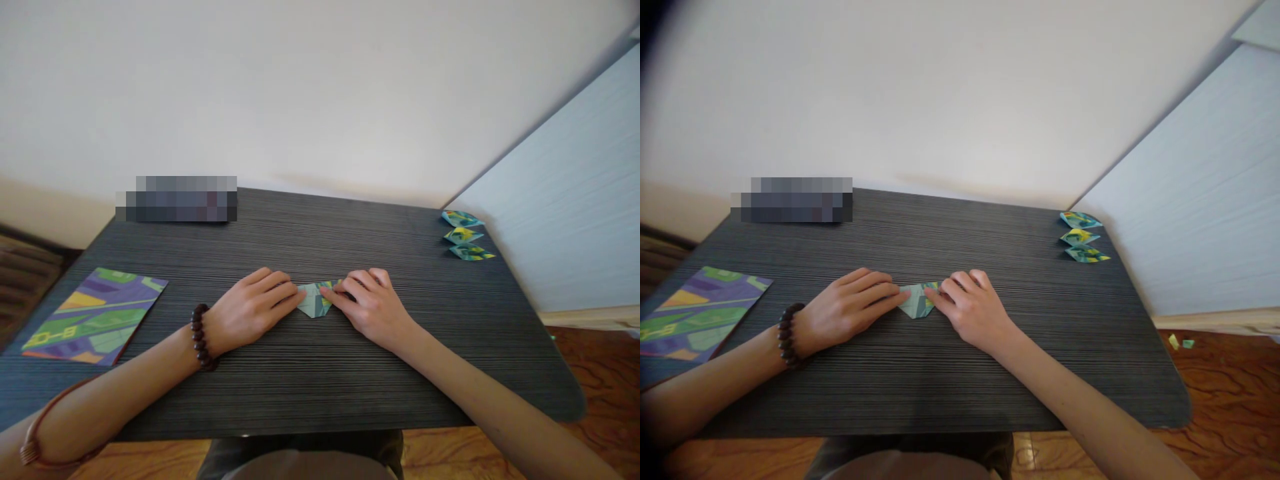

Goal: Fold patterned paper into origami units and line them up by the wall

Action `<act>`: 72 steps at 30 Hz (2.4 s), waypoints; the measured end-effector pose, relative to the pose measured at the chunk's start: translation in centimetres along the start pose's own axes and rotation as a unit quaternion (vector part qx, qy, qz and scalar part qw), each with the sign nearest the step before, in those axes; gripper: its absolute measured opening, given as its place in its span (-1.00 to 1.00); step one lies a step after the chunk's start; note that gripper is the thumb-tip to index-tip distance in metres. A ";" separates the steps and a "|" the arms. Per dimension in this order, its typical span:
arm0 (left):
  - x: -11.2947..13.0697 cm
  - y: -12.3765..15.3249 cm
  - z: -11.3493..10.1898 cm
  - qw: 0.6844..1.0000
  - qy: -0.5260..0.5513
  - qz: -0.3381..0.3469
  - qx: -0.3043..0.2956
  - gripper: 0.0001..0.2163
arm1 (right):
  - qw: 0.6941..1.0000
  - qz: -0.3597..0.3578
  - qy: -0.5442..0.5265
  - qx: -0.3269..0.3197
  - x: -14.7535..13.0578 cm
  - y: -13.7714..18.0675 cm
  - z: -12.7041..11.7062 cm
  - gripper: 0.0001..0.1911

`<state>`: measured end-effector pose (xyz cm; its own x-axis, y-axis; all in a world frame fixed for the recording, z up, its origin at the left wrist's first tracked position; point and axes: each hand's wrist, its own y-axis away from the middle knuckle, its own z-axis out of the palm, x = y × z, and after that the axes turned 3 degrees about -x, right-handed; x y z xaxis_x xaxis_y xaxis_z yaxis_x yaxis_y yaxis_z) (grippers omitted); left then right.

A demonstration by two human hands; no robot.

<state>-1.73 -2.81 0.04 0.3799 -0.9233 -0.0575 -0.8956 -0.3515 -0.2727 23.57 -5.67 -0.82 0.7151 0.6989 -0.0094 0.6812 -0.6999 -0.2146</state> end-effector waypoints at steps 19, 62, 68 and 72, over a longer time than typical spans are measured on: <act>3.9 -1.0 -0.6 0.985 -0.034 -0.156 -0.064 -0.72 | 0.966 0.209 -0.141 0.058 -2.0 -3.3 0.9 -0.85; 4.2 0.2 -0.7 0.977 -0.032 -0.205 -0.059 -0.72 | 0.952 0.250 -0.175 -0.021 -1.3 -2.6 -0.2 -0.70; 4.0 0.8 -1.0 0.978 -0.046 -0.203 -0.022 -0.77 | 0.953 0.246 -0.174 -0.030 -1.2 -2.5 -0.2 -0.70; 4.0 0.8 -0.9 0.977 -0.049 -0.206 -0.012 -0.79 | 0.953 0.244 -0.178 -0.026 -1.1 -2.3 0.0 -0.68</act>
<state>-1.10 -6.91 0.50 0.7283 -0.6841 -0.0395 -0.6670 -0.6944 -0.2700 21.19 -4.83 -0.29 0.8566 0.2873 -0.4286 0.2945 -0.9543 -0.0510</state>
